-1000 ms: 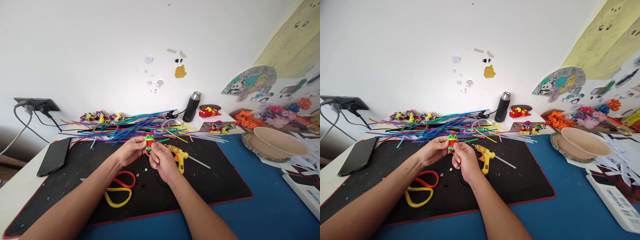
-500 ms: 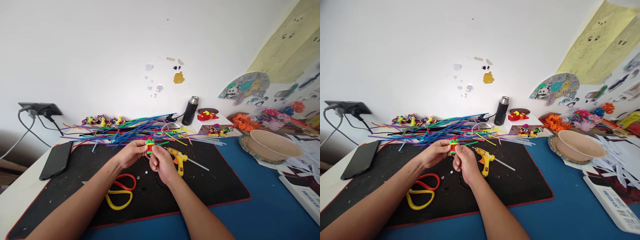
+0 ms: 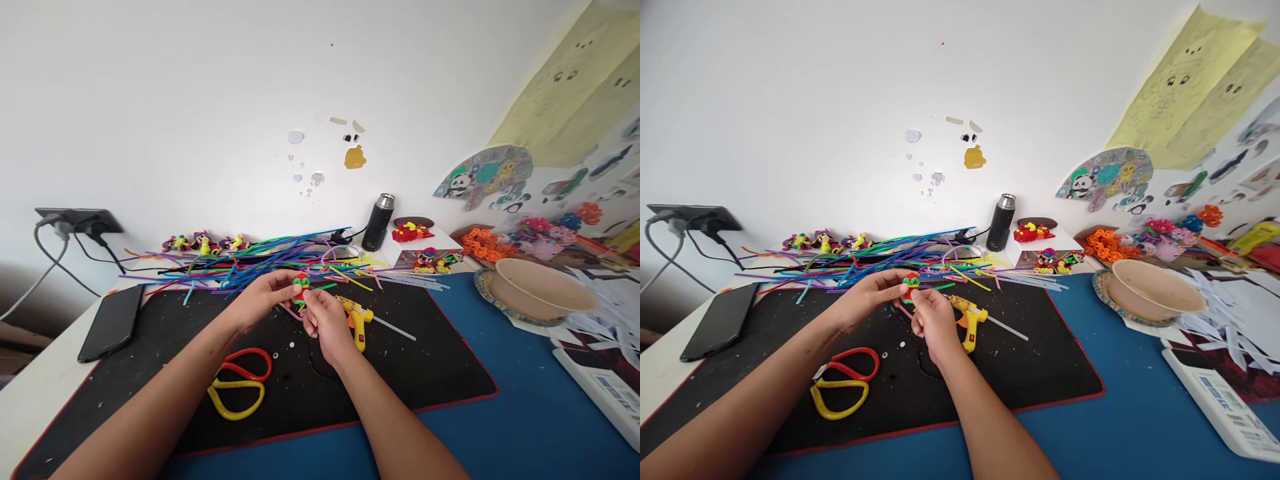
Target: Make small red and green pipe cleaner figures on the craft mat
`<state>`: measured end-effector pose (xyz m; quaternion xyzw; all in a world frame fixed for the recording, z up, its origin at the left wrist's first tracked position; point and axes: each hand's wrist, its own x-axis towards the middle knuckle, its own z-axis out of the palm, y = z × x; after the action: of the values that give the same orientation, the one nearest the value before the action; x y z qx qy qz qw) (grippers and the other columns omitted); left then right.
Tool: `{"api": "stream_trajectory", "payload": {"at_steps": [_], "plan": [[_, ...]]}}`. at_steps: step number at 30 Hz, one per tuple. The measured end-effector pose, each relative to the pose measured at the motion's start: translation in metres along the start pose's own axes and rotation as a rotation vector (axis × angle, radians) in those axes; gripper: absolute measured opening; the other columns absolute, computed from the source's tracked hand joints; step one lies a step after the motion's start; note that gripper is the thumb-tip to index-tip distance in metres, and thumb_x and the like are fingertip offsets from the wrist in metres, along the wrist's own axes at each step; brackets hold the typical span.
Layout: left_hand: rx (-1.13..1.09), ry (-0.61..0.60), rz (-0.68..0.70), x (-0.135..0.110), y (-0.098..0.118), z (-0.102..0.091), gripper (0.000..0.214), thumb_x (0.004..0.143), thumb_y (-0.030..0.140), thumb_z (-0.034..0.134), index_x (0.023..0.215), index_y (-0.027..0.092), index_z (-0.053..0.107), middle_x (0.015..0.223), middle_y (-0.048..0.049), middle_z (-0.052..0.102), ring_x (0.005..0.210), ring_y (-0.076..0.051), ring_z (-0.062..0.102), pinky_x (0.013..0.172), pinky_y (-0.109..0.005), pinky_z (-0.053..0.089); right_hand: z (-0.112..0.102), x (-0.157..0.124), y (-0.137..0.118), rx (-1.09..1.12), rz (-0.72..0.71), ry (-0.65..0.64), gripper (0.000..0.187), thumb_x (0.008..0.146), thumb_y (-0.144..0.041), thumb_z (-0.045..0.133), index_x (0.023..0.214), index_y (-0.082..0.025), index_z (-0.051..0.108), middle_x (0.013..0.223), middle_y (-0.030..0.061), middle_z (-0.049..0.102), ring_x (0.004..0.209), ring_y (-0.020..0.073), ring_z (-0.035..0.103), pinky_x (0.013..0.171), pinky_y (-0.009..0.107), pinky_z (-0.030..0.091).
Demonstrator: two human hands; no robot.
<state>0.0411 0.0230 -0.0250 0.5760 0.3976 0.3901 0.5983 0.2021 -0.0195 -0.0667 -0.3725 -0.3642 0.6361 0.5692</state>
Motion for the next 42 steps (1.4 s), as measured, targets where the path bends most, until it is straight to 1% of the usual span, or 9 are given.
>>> {"api": "stream_trajectory", "payload": {"at_steps": [4, 8, 12, 14, 16, 21, 27, 36, 42], "plan": [[0.119, 0.046, 0.045, -0.0022, 0.0027, 0.0064, 0.052, 0.078, 0.056, 0.083, 0.110, 0.016, 0.073, 0.097, -0.0065, 0.072, 0.083, -0.020, 0.062, 0.072, -0.031, 0.049, 0.0001, 0.0001, 0.0014, -0.024, 0.014, 0.009, 0.046, 0.078, -0.059, 0.081, 0.078, -0.020, 0.058, 0.048, -0.0119, 0.039, 0.037, 0.0066, 0.038, 0.038, 0.021, 0.020], [0.183, 0.073, 0.047, -0.0024, 0.0040, 0.0095, 0.054, 0.076, 0.059, 0.082, 0.106, 0.016, 0.073, 0.086, -0.0036, 0.069, 0.076, -0.018, 0.060, 0.070, -0.030, 0.049, 0.0001, 0.0008, 0.0028, -0.023, 0.021, -0.004, 0.044, 0.077, -0.058, 0.081, 0.079, -0.019, 0.060, 0.047, -0.0118, 0.040, 0.036, 0.0064, 0.037, 0.037, 0.021, 0.019], [0.207, 0.076, 0.048, -0.0026, 0.0066, 0.0109, 0.051, 0.076, 0.061, 0.080, 0.099, 0.015, 0.075, 0.083, -0.0032, 0.069, 0.072, -0.018, 0.059, 0.068, -0.030, 0.048, 0.0000, 0.0012, 0.0031, -0.023, 0.018, -0.005, 0.043, 0.078, -0.057, 0.081, 0.078, -0.020, 0.059, 0.047, -0.0118, 0.040, 0.035, 0.0063, 0.037, 0.037, 0.021, 0.019], [0.201, 0.071, 0.050, -0.0025, 0.0069, 0.0114, 0.049, 0.075, 0.061, 0.081, 0.093, 0.016, 0.075, 0.081, -0.0030, 0.069, 0.071, -0.018, 0.058, 0.068, -0.030, 0.048, -0.0003, 0.0016, 0.0033, -0.023, 0.014, -0.005, 0.042, 0.078, -0.056, 0.081, 0.078, -0.020, 0.058, 0.047, -0.0118, 0.040, 0.035, 0.0065, 0.037, 0.037, 0.021, 0.019], [0.184, 0.070, 0.050, -0.0023, 0.0062, 0.0116, 0.048, 0.073, 0.060, 0.083, 0.090, 0.016, 0.075, 0.079, -0.0027, 0.069, 0.071, -0.018, 0.058, 0.068, -0.030, 0.049, -0.0008, 0.0020, 0.0034, -0.022, 0.012, -0.007, 0.042, 0.079, -0.056, 0.081, 0.078, -0.020, 0.058, 0.046, -0.0118, 0.041, 0.035, 0.0067, 0.037, 0.037, 0.021, 0.020], [0.168, 0.066, 0.041, -0.0016, 0.0038, 0.0104, 0.048, 0.075, 0.060, 0.082, 0.092, 0.015, 0.076, 0.080, -0.0034, 0.069, 0.073, -0.019, 0.059, 0.071, -0.030, 0.049, -0.0008, 0.0013, 0.0021, -0.018, 0.009, -0.011, 0.043, 0.078, -0.056, 0.082, 0.080, -0.020, 0.058, 0.046, -0.0120, 0.041, 0.035, 0.0066, 0.037, 0.037, 0.021, 0.019], [0.165, 0.057, 0.048, -0.0016, 0.0024, 0.0087, 0.045, 0.077, 0.059, 0.080, 0.089, 0.015, 0.076, 0.080, -0.0038, 0.069, 0.074, -0.019, 0.059, 0.072, -0.030, 0.048, -0.0008, 0.0008, 0.0013, -0.009, 0.014, -0.014, 0.043, 0.078, -0.056, 0.082, 0.079, -0.021, 0.057, 0.046, -0.0126, 0.039, 0.035, 0.0064, 0.036, 0.038, 0.021, 0.019], [0.138, 0.058, 0.058, -0.0020, 0.0069, 0.0083, 0.042, 0.074, 0.056, 0.083, 0.090, 0.017, 0.079, 0.082, -0.0045, 0.072, 0.076, -0.020, 0.060, 0.073, -0.031, 0.049, -0.0016, 0.0018, 0.0017, 0.008, 0.020, -0.026, 0.043, 0.077, -0.055, 0.083, 0.081, -0.021, 0.057, 0.046, -0.0131, 0.039, 0.035, 0.0062, 0.035, 0.038, 0.021, 0.019], [0.089, 0.057, 0.043, -0.0013, 0.0031, 0.0071, 0.042, 0.073, 0.054, 0.086, 0.090, 0.016, 0.078, 0.083, -0.0040, 0.072, 0.075, -0.019, 0.060, 0.074, -0.031, 0.049, -0.0004, 0.0012, 0.0002, 0.012, 0.028, -0.028, 0.044, 0.077, -0.055, 0.084, 0.081, -0.021, 0.057, 0.046, -0.0134, 0.038, 0.035, 0.0059, 0.035, 0.038, 0.020, 0.018]]}}
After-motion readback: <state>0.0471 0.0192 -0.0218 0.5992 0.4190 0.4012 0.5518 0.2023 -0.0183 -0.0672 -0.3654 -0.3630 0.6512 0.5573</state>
